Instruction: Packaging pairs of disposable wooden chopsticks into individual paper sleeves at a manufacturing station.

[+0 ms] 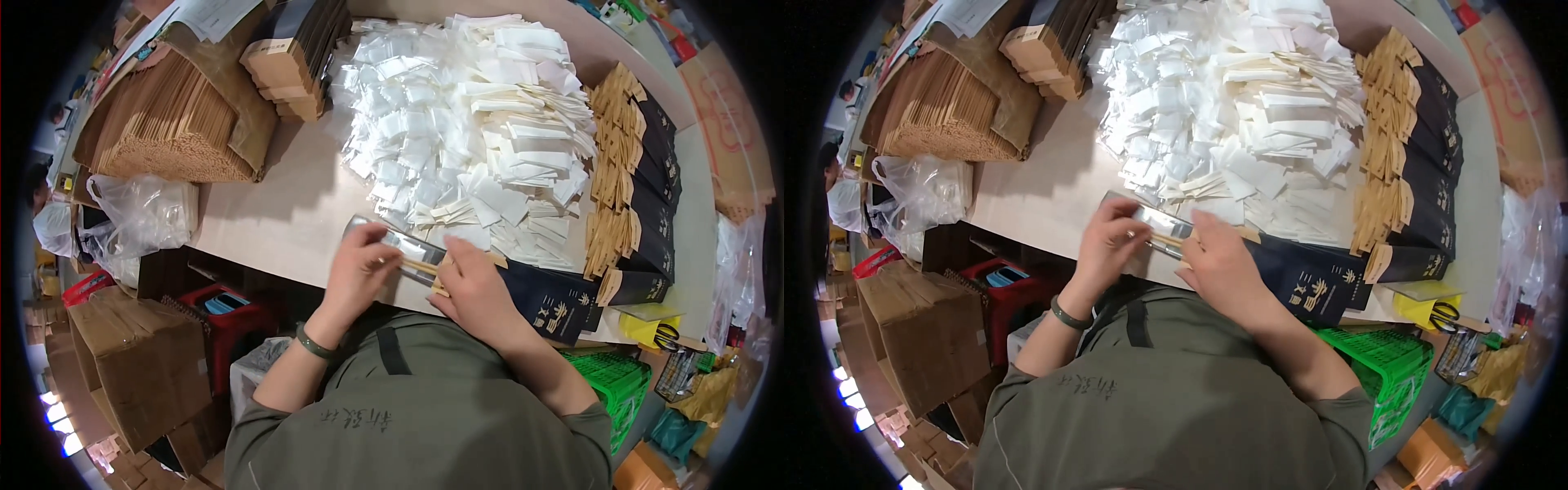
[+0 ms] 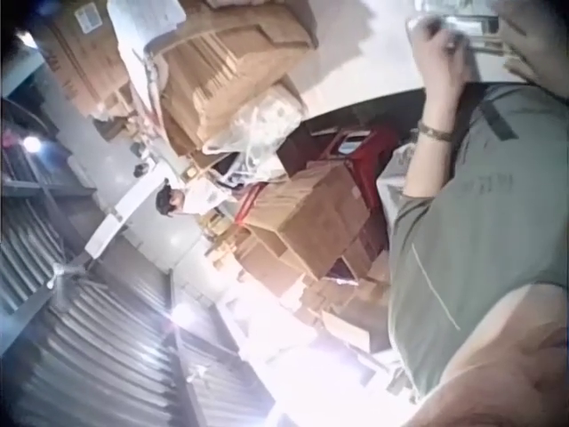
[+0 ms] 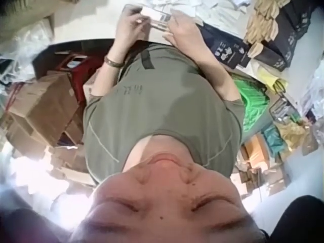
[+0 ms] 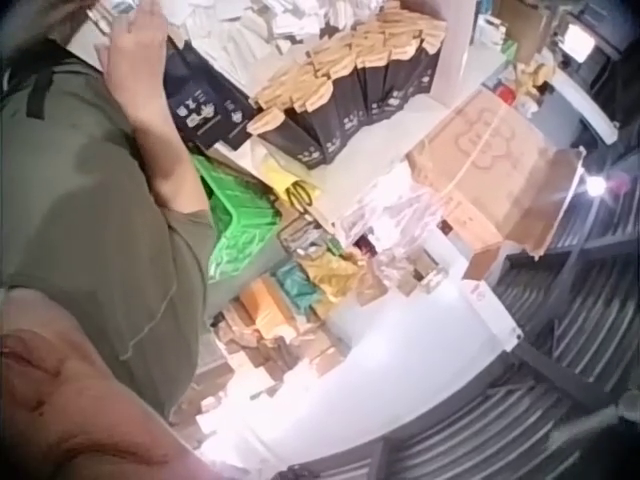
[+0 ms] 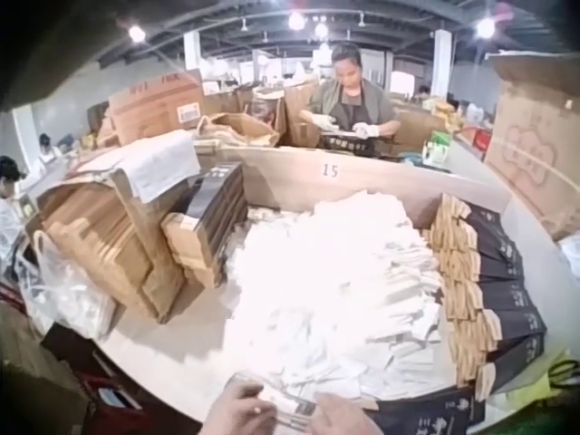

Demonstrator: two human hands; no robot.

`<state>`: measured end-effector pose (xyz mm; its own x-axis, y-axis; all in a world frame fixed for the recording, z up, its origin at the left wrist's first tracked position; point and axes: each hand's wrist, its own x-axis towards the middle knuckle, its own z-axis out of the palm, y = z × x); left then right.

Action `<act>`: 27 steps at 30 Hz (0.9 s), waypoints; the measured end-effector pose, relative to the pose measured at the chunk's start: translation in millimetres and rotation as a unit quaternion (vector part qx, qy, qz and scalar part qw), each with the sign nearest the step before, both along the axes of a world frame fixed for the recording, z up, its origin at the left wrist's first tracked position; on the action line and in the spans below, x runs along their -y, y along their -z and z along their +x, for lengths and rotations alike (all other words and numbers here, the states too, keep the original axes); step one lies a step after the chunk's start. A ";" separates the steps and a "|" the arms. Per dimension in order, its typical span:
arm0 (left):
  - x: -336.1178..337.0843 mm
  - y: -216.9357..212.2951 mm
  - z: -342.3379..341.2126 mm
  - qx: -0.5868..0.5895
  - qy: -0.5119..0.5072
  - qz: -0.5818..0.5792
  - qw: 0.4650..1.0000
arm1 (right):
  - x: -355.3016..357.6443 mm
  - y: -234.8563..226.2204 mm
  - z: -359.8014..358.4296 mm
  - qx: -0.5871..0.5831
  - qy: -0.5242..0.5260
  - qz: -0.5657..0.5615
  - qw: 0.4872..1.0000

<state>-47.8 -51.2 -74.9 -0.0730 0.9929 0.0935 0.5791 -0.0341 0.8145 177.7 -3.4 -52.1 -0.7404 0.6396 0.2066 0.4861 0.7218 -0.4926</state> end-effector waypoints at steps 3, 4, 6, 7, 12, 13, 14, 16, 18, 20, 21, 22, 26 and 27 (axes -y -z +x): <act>-8.2 6.1 -4.9 -0.009 -0.136 -0.032 0.990 | -3.4 -9.7 8.3 0.052 0.050 0.022 0.997; -12.9 4.1 -3.3 0.011 -0.123 -0.075 0.989 | -3.9 -9.7 10.3 0.053 0.054 0.024 0.997; -16.9 -5.1 28.0 0.056 -0.067 -0.085 0.993 | -7.2 -5.4 9.2 0.008 0.036 0.043 0.998; -16.7 -13.0 49.4 0.086 0.000 -0.094 0.992 | -5.8 -4.2 10.4 0.005 0.040 0.051 0.998; 2.4 -20.8 38.6 0.119 0.156 -0.058 0.979 | -1.5 3.5 10.0 -0.052 0.029 0.077 0.995; 3.1 -30.2 24.1 -0.068 0.152 0.049 0.985 | -1.6 -10.2 10.7 -0.068 0.007 0.059 0.996; 6.3 -39.3 12.8 -0.247 0.129 0.148 0.949 | 1.9 -12.5 10.5 -0.086 -0.002 0.099 0.991; 11.0 -38.5 4.2 -0.332 0.174 0.156 0.914 | 11.7 -12.4 7.3 -0.085 -0.077 0.069 0.991; -0.1 -24.2 -6.2 -0.342 0.192 0.132 0.910 | 9.5 -16.5 8.9 -0.029 -0.026 0.009 0.999; -8.6 -24.3 -13.4 -0.326 0.124 0.066 0.935 | -38.1 -51.2 55.1 -0.058 -0.060 0.047 0.995; -8.7 -33.2 -15.1 -0.262 0.077 0.007 0.962 | -71.6 -51.4 93.1 0.071 -0.015 0.128 0.989; -10.7 -42.9 -17.1 -0.196 0.031 -0.056 0.979 | -102.3 -39.2 138.9 -0.042 0.208 -0.085 0.973; -7.7 -41.8 6.7 0.039 0.158 -0.211 0.964 | -78.6 -69.1 160.6 0.123 0.129 0.076 0.981; -9.0 -41.2 23.3 0.057 0.233 -0.170 0.956 | -59.8 -59.9 139.3 0.121 0.051 0.001 0.991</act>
<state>-24.6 -42.2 -33.7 0.3941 0.8915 -0.2233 0.4719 0.0122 0.8816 317.0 56.4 7.8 -0.6994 0.7140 0.0325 0.6608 0.6634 -0.3510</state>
